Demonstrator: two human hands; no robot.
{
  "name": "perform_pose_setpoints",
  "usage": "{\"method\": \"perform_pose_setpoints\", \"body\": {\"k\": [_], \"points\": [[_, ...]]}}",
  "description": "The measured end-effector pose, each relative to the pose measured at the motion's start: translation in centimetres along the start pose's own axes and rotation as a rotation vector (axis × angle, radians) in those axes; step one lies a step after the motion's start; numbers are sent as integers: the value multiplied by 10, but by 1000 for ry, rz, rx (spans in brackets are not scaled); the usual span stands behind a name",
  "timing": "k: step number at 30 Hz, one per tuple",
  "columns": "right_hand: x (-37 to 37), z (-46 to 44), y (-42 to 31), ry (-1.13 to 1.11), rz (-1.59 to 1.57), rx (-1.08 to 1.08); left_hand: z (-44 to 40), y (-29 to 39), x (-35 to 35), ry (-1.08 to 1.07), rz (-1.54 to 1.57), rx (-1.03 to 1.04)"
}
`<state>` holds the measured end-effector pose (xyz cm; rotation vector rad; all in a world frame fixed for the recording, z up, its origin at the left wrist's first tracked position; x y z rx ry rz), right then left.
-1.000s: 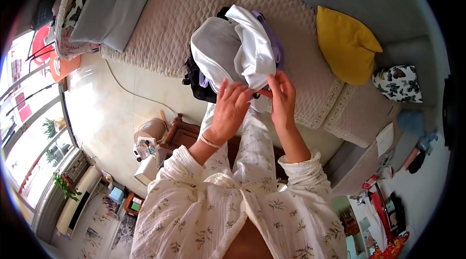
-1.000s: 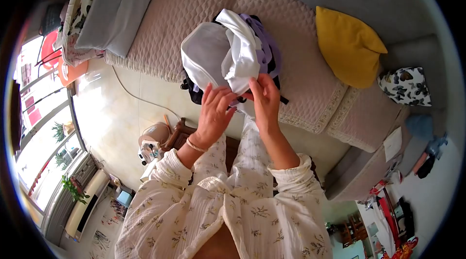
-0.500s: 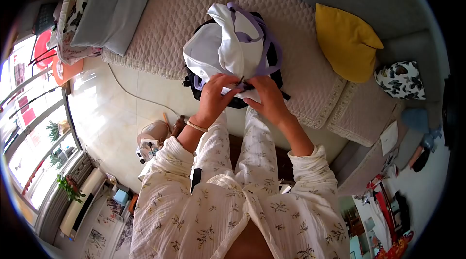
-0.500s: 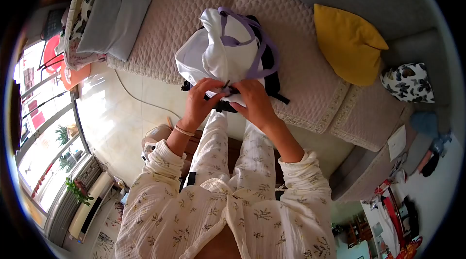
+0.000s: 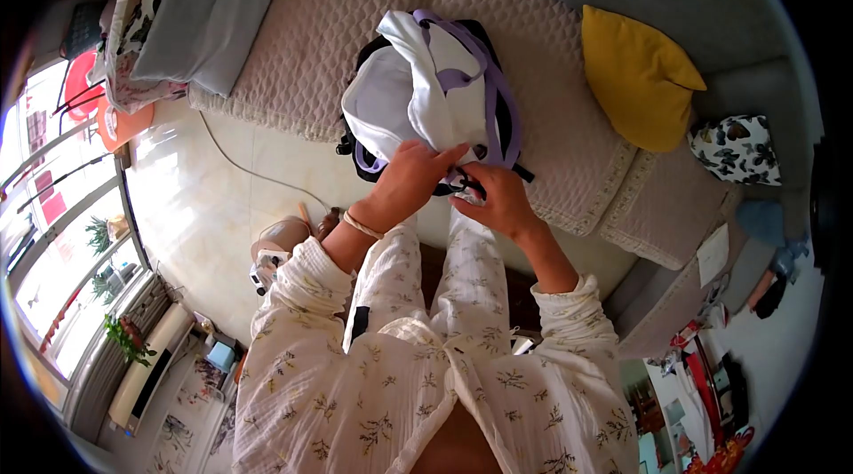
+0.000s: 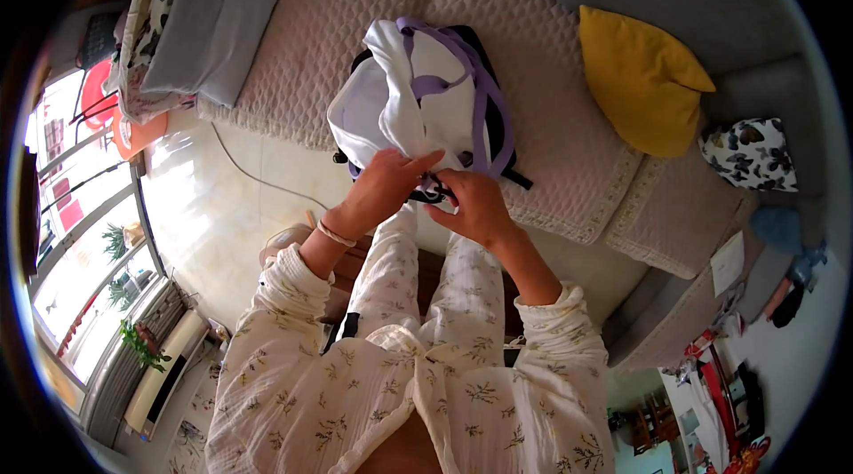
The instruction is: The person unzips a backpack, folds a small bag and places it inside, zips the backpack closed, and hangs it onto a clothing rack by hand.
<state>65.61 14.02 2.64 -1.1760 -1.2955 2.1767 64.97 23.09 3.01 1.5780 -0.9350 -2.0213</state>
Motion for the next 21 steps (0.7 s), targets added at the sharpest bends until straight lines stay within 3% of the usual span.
{"method": "perform_pose_setpoints", "body": {"k": [3, 6, 9, 15, 21], "points": [[3, -1, 2, 108, -4, -29, 3, -7, 12, -102, 131, -65], [1, -1, 14, 179, -81, 73, 6, -17, -1, 44, 226, -131], [-2, 1, 25, 255, -223, 150, 9, -6, -24, 274, 305, -12], [-1, -1, 31, 281, -298, 210, 23, 8, -32, 455, 22, 98], [-4, -4, 21, 352, -319, 171, 30, 11, -42, 593, -129, 1]]}}
Point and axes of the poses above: each hand's wrist, its own z-axis away from the middle knuckle, its own x-axis out of the palm, y = z × x, the point moved 10 cm from there along -z, towards the middle knuckle, and after that the axes turned 10 degrees about y, right-handed, at the moved point
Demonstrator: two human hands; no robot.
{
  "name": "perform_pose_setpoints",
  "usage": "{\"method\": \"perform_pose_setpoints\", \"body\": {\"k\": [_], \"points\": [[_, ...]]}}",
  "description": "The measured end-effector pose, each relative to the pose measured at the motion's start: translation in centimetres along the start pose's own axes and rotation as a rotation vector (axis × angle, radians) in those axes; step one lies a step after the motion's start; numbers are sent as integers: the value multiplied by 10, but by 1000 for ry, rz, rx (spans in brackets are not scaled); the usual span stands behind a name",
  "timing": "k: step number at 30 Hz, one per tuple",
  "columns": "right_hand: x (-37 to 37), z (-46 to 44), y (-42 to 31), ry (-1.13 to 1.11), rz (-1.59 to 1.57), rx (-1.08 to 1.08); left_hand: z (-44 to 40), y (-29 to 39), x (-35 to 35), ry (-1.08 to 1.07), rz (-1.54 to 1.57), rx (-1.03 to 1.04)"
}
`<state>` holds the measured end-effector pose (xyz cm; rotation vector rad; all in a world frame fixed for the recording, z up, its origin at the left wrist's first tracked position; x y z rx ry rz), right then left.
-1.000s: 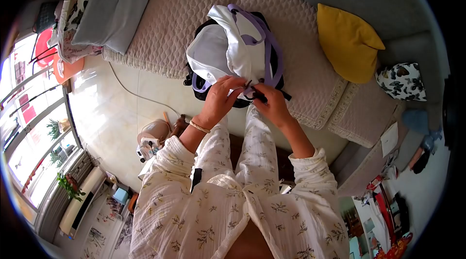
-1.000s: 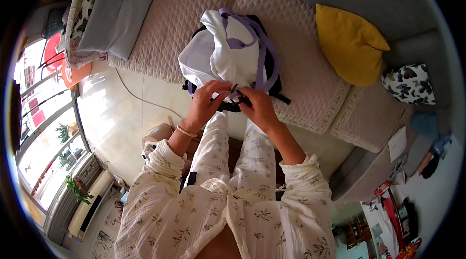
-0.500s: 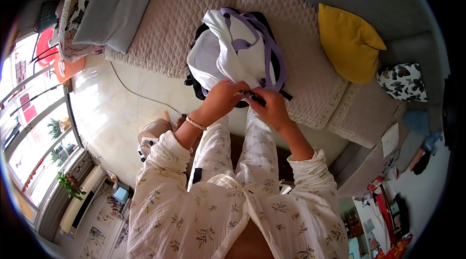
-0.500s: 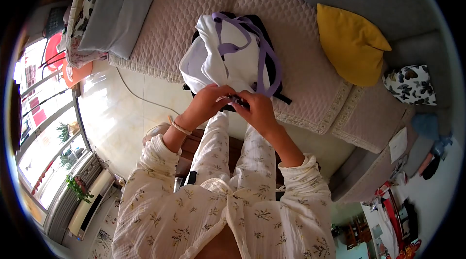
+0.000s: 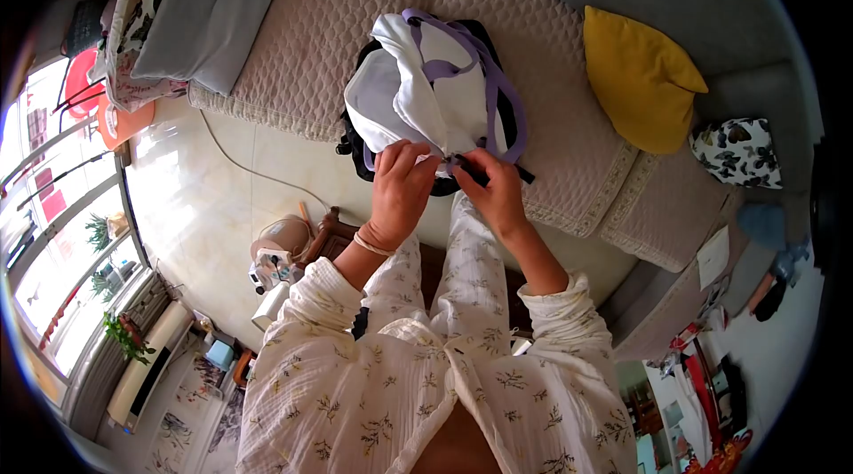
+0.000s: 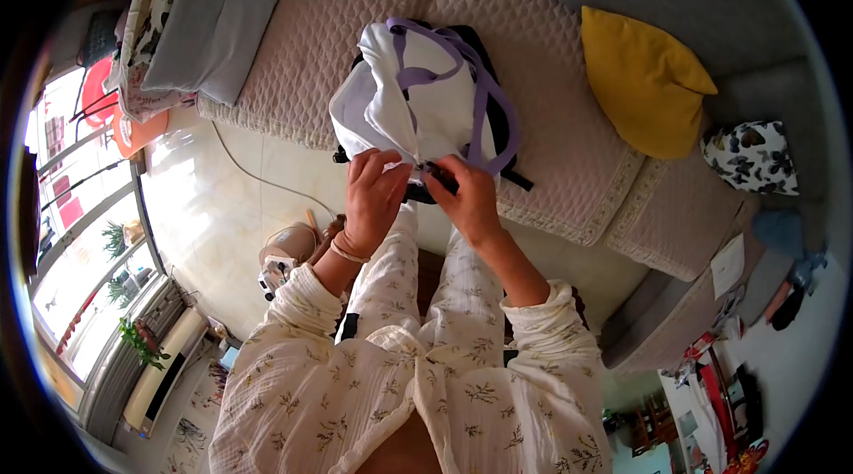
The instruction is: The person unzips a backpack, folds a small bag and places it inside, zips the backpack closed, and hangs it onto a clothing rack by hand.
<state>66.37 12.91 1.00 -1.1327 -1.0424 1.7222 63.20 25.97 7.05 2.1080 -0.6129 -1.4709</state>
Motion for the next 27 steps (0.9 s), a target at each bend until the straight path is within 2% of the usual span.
{"method": "perform_pose_setpoints", "body": {"k": [6, 12, 21, 27], "points": [[5, 1, -5, 1, 86, -29, 4, -10, 7, -28, 57, -166], [4, 7, -9, -8, 150, -95, 19, -43, 6, 44, 178, -438], [-17, 14, -18, -37, 237, -139, -13, -43, -23, 125, 166, -328], [-33, 16, -45, -47, 285, -279, -20, -65, -26, 65, 251, -419]]}}
Point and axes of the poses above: each hand's wrist, its own z-axis away from the middle knuckle, its own x-axis out of the palm, y = z × x, the point moved 10 cm from there along -z, towards the middle knuckle, and after that the axes turned 10 degrees about y, right-handed, at the moved point
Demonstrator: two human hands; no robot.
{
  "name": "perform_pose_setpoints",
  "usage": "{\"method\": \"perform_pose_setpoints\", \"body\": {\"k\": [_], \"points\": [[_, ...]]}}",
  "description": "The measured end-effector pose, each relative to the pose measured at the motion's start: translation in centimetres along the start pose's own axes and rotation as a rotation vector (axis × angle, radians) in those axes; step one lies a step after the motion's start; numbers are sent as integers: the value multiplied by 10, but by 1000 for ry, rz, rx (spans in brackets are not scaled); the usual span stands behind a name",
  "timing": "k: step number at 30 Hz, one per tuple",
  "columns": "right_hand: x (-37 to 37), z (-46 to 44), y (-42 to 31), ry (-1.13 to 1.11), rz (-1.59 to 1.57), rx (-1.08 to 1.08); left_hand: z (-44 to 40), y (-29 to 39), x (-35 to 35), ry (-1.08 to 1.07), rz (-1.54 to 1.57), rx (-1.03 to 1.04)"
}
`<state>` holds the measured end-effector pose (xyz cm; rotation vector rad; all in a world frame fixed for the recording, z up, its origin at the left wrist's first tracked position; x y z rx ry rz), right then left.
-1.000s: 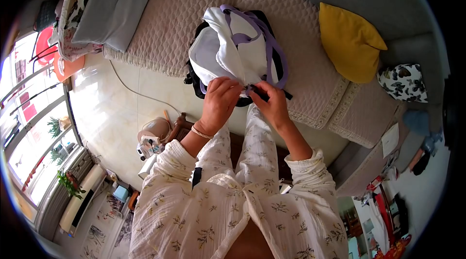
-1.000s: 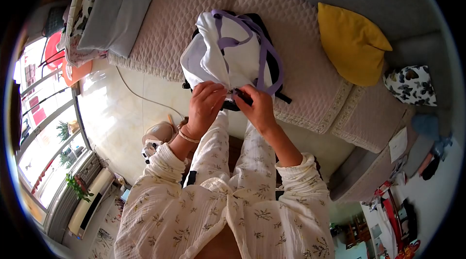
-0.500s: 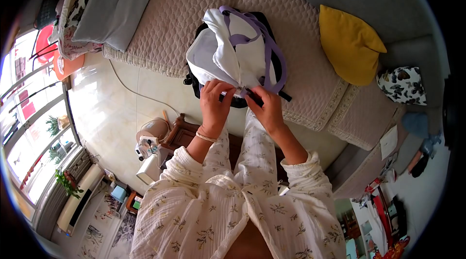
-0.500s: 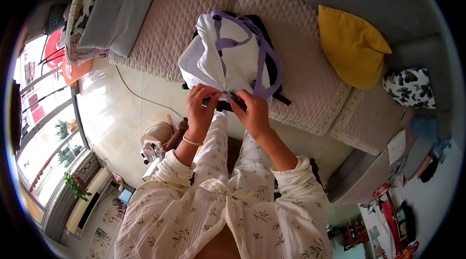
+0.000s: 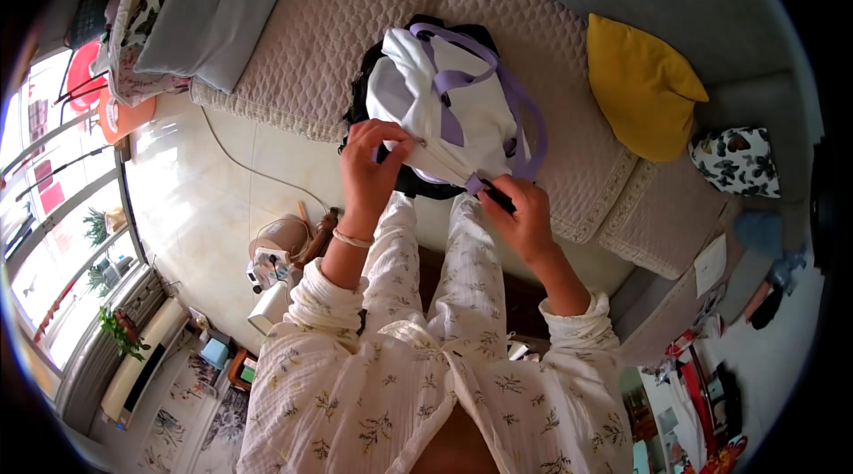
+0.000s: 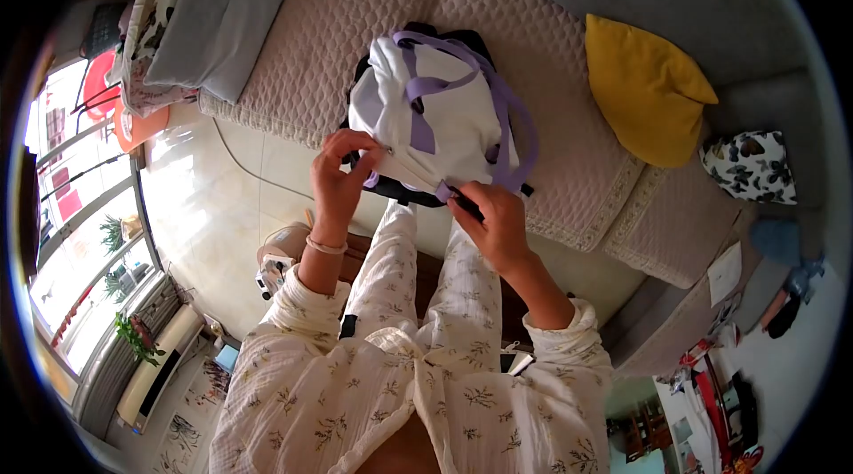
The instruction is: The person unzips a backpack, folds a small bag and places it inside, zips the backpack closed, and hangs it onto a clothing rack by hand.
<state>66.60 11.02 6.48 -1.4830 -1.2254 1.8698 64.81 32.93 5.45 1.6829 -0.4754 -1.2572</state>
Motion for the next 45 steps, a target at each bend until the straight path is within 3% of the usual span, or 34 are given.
{"method": "perform_pose_setpoints", "body": {"k": [5, 9, 12, 15, 18, 22, 25, 28, 34, 37, 39, 42, 45], "points": [[-10, 1, 3, -13, 25, -20, -9, -6, 6, -42, 90, -19], [-13, 6, 23, -116, 92, 102, 4, -8, 28, -101, 391, -195], [-29, -6, -3, 31, 223, -153, 20, -10, 43, -231, 278, -287], [-22, -21, -18, 93, 157, -152, 37, -12, 64, -268, 334, -290], [21, -23, -2, -131, 367, -34, 56, 12, 90, -505, 411, -201], [21, -16, 1, -62, 297, -27, 51, 2, 84, -423, 420, -215], [17, -10, 3, 8, 302, -96, 37, 6, 81, -337, 361, -110], [20, -16, -3, -66, 222, -94, 20, 21, 68, -185, 153, 65], [-5, -6, -20, -45, 116, -251, -26, -54, 33, 73, 146, -91], [-23, 17, 0, -95, 68, -243, -49, -131, 35, 111, 211, -208], [-33, 40, 48, -111, 140, -81, -56, -141, 46, 59, 313, -283], [-46, 47, 80, -150, 329, 23, -43, -110, 74, -39, 513, -332], [-44, 37, 72, -186, 506, -6, -26, -43, 66, -17, 235, -166]]}}
Point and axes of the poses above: each hand's wrist, its own z-axis away from the middle knuckle, its own x-axis out of the palm, y = z × x, the point moved 10 cm from there along -z, towards the middle knuckle, and after that the axes turned 10 degrees about y, right-handed, at the moved point
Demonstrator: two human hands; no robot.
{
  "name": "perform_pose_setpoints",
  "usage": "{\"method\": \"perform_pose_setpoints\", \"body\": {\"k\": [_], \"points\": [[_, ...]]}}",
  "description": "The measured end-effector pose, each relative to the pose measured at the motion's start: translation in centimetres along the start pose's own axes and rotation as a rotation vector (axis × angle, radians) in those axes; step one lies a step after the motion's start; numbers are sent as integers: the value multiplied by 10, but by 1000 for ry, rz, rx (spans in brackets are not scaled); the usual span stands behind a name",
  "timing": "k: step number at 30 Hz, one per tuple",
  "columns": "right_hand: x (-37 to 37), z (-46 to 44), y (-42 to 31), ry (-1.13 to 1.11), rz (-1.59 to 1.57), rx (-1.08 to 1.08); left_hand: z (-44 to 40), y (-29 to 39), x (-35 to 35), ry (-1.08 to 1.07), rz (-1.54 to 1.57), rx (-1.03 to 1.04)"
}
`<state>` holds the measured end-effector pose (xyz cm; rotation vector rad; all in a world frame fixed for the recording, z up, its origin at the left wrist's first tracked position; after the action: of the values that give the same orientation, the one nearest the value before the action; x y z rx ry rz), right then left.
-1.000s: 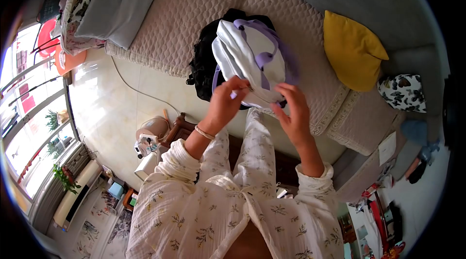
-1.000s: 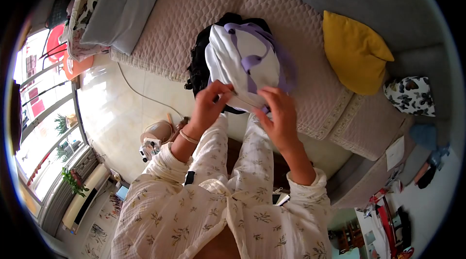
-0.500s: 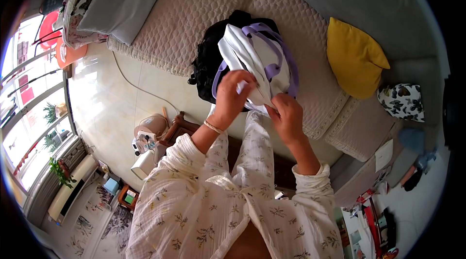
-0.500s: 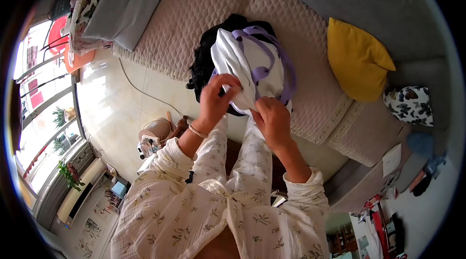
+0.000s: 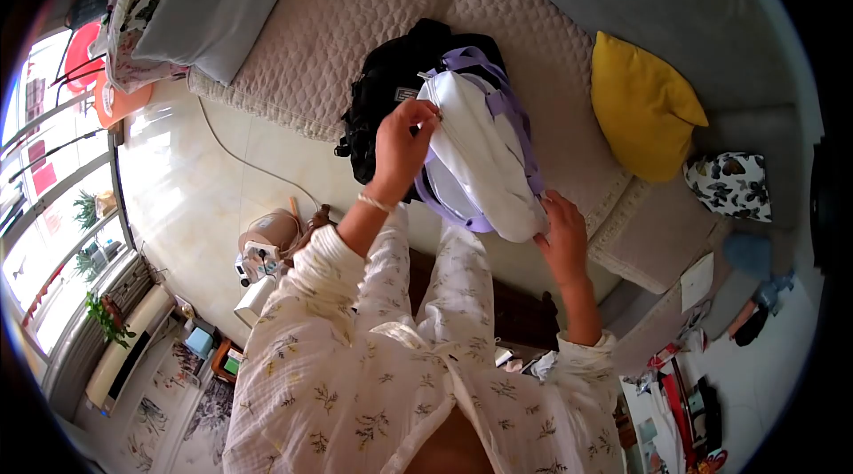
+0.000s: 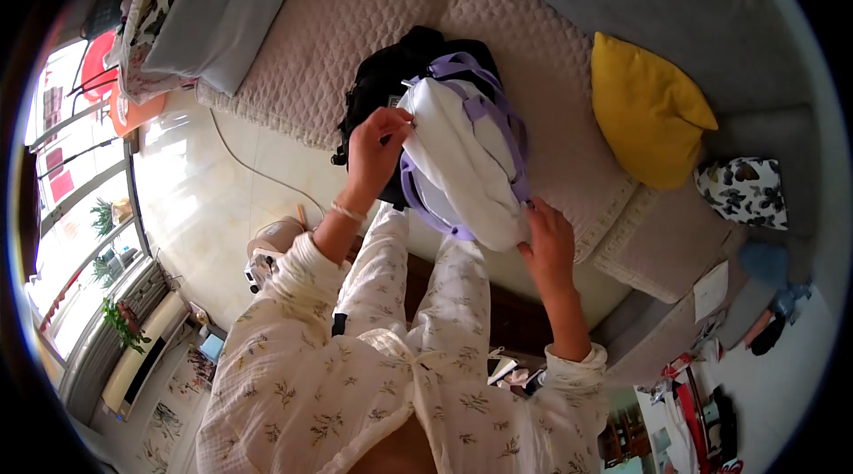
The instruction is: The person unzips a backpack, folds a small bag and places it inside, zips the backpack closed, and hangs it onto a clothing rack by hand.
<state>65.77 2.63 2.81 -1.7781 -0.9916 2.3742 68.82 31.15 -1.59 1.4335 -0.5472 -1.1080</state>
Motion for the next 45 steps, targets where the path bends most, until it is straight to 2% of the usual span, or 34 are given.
{"method": "perform_pose_setpoints", "body": {"k": [1, 4, 7, 10, 13, 15, 18, 21, 23, 25, 26, 29, 30, 31, 32, 33, 34, 35, 38, 39, 41, 43, 44, 45], "points": [[-2, -5, -7, -1, 53, -16, 7, 20, -1, 40, -78, 72], [11, -10, -29, -124, -81, -101, 20, 62, -8, 115, -141, 176], [-10, -22, -56, -71, -358, -40, 39, 93, 0, 46, -152, 214], [-7, -31, -60, 98, -437, 140, 73, 110, 25, -58, -152, 267], [40, -19, -23, 161, -340, 385, 97, 134, 47, -143, -126, 368], [26, -26, -39, 224, -227, 186, 90, 137, 43, -122, -224, 443], [7, -24, -59, 225, -221, 27, 72, 123, 41, -120, -250, 368], [22, -11, -47, 53, -197, 76, 43, 102, 38, -38, -183, 330], [13, -3, -49, 96, -226, 8, 21, 72, 36, 10, -148, 277], [2, 1, -50, 140, -273, -22, 9, 37, 42, -23, -39, 206], [1, 3, -50, 124, -254, -59, 9, 17, 51, -115, -1, 161], [-10, 5, -52, 91, -251, -151, 29, -55, 75, -256, 374, -414], [-20, 3, -56, 87, -285, -166, 31, -49, 77, -343, 413, -277], [-31, 3, -57, 82, -316, -177, 28, -44, 70, -316, 561, -311], [-33, 12, -51, -13, -386, -187, 25, -39, 60, -288, 712, -346], [-53, 15, -47, 3, -477, -156, 23, -38, 48, -258, 864, -381], [-77, 16, -48, 21, -567, -123, 17, -59, 29, -152, 771, -447], [-93, 22, -44, 41, -656, -92, 15, -79, 15, -86, 840, -485], [-90, 57, 42, 312, -1187, 465, 40, -119, 34, -287, 1141, -652], [-79, 63, 68, 383, -1262, 632, 63, -124, 43, -383, 1256, -737], [-35, 56, 126, 366, -1074, 1031, 97, -121, 47, -551, 1442, -868], [-6, 5, 124, 253, -1012, 1012, 109, -127, 46, -597, 1452, -937], [18, -16, 139, 181, -1023, 850, 107, -148, 45, -491, 1230, -942], [52, -28, 155, 112, -1030, 688, 104, -159, 42, -376, 1040, -1060]]}}
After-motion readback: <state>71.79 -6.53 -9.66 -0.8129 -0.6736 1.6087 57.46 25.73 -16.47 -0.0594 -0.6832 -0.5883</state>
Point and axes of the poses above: each hand's wrist, its own z-axis away from the middle knuckle, its own x-axis out of the palm, y = z × x, the point moved 10 cm from there along -z, towards the middle knuckle, and after that the axes turned 10 degrees about y, right-handed, at the moved point
